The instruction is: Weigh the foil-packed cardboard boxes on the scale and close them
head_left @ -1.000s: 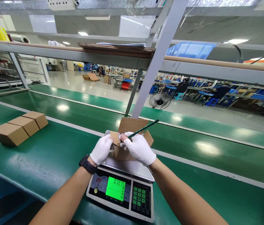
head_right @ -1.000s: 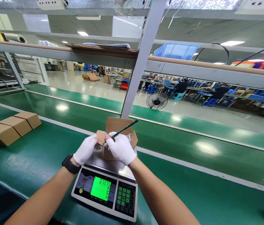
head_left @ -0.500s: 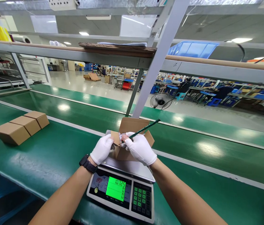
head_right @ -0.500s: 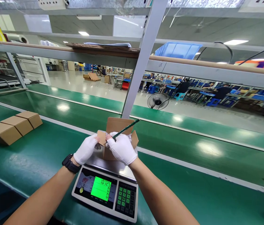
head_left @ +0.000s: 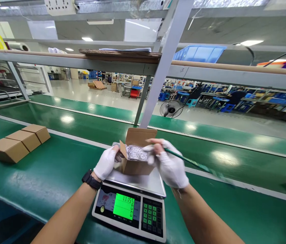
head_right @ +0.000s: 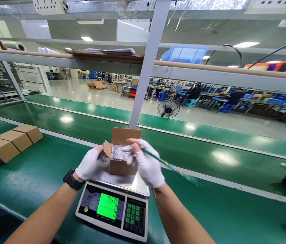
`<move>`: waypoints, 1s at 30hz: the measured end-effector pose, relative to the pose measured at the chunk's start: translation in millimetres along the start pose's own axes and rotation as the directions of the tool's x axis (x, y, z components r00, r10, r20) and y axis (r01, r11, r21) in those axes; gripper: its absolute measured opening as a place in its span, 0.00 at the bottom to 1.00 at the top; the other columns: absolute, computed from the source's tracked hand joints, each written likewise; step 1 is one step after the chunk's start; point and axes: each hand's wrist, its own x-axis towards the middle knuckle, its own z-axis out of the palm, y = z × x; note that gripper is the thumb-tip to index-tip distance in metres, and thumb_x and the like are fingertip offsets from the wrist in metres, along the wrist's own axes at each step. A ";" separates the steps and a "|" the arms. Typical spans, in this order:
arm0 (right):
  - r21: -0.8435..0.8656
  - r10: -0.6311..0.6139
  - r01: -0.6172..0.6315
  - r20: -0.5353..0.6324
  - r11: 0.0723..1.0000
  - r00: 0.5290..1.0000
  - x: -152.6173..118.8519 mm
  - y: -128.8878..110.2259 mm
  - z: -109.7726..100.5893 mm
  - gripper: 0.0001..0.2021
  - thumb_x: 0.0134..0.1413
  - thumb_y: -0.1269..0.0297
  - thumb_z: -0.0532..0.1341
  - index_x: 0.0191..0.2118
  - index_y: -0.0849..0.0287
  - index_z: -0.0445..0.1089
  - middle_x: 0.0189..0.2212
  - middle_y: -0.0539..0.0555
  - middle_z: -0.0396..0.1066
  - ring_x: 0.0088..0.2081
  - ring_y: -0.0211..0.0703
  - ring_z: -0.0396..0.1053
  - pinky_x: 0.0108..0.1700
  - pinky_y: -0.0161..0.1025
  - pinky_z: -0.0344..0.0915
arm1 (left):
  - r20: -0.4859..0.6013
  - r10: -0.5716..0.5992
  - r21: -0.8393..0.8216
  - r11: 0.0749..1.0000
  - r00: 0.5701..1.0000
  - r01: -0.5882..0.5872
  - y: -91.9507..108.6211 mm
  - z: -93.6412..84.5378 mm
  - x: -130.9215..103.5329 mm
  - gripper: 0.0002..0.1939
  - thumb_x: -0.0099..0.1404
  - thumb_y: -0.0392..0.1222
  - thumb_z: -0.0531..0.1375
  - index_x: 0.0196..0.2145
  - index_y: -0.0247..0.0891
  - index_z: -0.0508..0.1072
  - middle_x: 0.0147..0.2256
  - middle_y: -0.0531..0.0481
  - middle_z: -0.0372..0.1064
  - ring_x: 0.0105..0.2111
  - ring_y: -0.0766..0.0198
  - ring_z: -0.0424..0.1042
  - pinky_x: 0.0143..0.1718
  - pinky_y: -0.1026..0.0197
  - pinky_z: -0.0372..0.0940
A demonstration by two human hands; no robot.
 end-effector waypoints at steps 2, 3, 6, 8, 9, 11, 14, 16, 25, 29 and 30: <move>-0.028 -0.106 0.103 -0.325 0.994 0.940 1.3 9.9 -26.0 0.16 0.59 0.53 0.61 0.48 0.56 0.68 0.37 0.54 0.76 0.22 0.33 0.67 0.23 0.32 0.62 | -0.028 -0.013 -0.059 0.998 1.000 0.011 -1.0 3.4 3.2 0.26 0.68 0.61 0.48 0.39 0.35 0.73 0.37 0.44 0.73 0.35 0.61 0.70 0.38 0.60 0.65; -0.068 -0.109 0.088 -0.441 0.994 0.891 3.7 19.0 -37.8 0.16 0.58 0.53 0.62 0.48 0.56 0.68 0.38 0.54 0.76 0.24 0.33 0.67 0.24 0.32 0.62 | -0.030 -0.003 -0.087 0.996 1.000 0.000 -2.0 6.9 5.7 0.26 0.67 0.61 0.50 0.43 0.35 0.72 0.42 0.43 0.73 0.41 0.59 0.71 0.43 0.58 0.66; -0.047 0.122 -0.150 -0.371 0.988 0.921 14.6 53.3 -58.9 0.20 0.54 0.51 0.64 0.48 0.58 0.69 0.42 0.57 0.75 0.33 0.41 0.73 0.33 0.37 0.69 | 0.026 0.034 -0.141 0.990 0.999 -0.030 -4.0 23.5 15.3 0.26 0.64 0.57 0.58 0.53 0.37 0.65 0.54 0.41 0.67 0.54 0.55 0.66 0.55 0.55 0.62; 0.016 0.261 -0.261 -0.117 0.965 0.958 21.6 70.2 -59.8 0.21 0.53 0.49 0.64 0.48 0.57 0.69 0.43 0.58 0.75 0.39 0.47 0.74 0.39 0.42 0.71 | 0.072 0.047 -0.132 0.991 0.996 -0.037 -3.7 36.2 21.0 0.27 0.62 0.52 0.61 0.54 0.37 0.62 0.53 0.40 0.67 0.53 0.55 0.67 0.55 0.53 0.63; 0.030 0.278 -0.278 -0.002 0.960 0.961 24.5 74.6 -57.6 0.20 0.53 0.48 0.64 0.47 0.56 0.69 0.44 0.58 0.75 0.41 0.48 0.74 0.42 0.44 0.71 | 0.075 0.060 -0.121 0.991 0.995 -0.051 -3.2 41.6 23.1 0.28 0.61 0.49 0.63 0.54 0.37 0.61 0.52 0.40 0.67 0.52 0.55 0.68 0.53 0.53 0.64; -0.001 0.247 -0.249 0.137 0.969 0.959 28.6 75.4 -51.5 0.18 0.52 0.50 0.65 0.44 0.55 0.69 0.43 0.55 0.75 0.44 0.49 0.73 0.47 0.45 0.70 | 0.036 0.101 -0.084 0.992 0.994 -0.098 -2.4 48.6 25.0 0.28 0.57 0.43 0.64 0.53 0.36 0.60 0.49 0.41 0.69 0.48 0.56 0.70 0.50 0.54 0.66; -0.098 0.113 -0.095 0.200 0.991 0.973 30.0 66.7 -45.9 0.14 0.50 0.54 0.66 0.39 0.55 0.66 0.42 0.54 0.75 0.43 0.49 0.72 0.49 0.46 0.68 | 0.004 0.164 0.032 0.986 0.986 -0.164 -4.1 47.5 22.1 0.20 0.58 0.41 0.61 0.48 0.36 0.66 0.47 0.43 0.70 0.47 0.56 0.70 0.51 0.52 0.66; -0.093 0.021 -0.003 0.201 0.996 0.979 28.1 61.3 -47.1 0.13 0.52 0.54 0.64 0.34 0.55 0.63 0.42 0.55 0.75 0.44 0.49 0.72 0.51 0.47 0.67 | 0.021 0.233 0.149 0.961 0.972 -0.233 -7.2 39.5 18.2 0.13 0.62 0.41 0.56 0.44 0.37 0.71 0.51 0.43 0.68 0.51 0.55 0.68 0.56 0.50 0.63; -0.286 0.055 0.152 0.603 0.946 0.796 30.1 28.0 -75.6 0.16 0.51 0.55 0.67 0.42 0.55 0.67 0.50 0.58 0.72 0.58 0.55 0.64 0.62 0.54 0.56 | 0.396 0.256 0.549 0.704 0.882 -0.451 18.2 8.1 10.3 0.27 0.62 0.60 0.60 0.50 0.38 0.75 0.64 0.39 0.55 0.60 0.47 0.59 0.61 0.44 0.58; -0.453 -0.017 0.458 0.697 0.764 0.717 32.7 18.3 -73.8 0.12 0.51 0.63 0.67 0.42 0.56 0.70 0.51 0.58 0.70 0.53 0.52 0.67 0.57 0.48 0.63 | 0.480 0.292 0.715 0.416 0.827 -0.562 34.5 16.5 6.4 0.24 0.62 0.57 0.62 0.49 0.39 0.75 0.59 0.40 0.62 0.56 0.47 0.64 0.56 0.44 0.63; -0.456 -0.041 0.496 0.704 0.739 0.709 32.9 17.9 -72.6 0.10 0.52 0.64 0.66 0.41 0.57 0.70 0.50 0.58 0.71 0.53 0.51 0.68 0.55 0.46 0.64 | 0.482 0.304 0.729 0.381 0.822 -0.569 35.6 18.3 6.0 0.22 0.63 0.56 0.61 0.48 0.39 0.76 0.59 0.40 0.63 0.55 0.47 0.65 0.55 0.45 0.64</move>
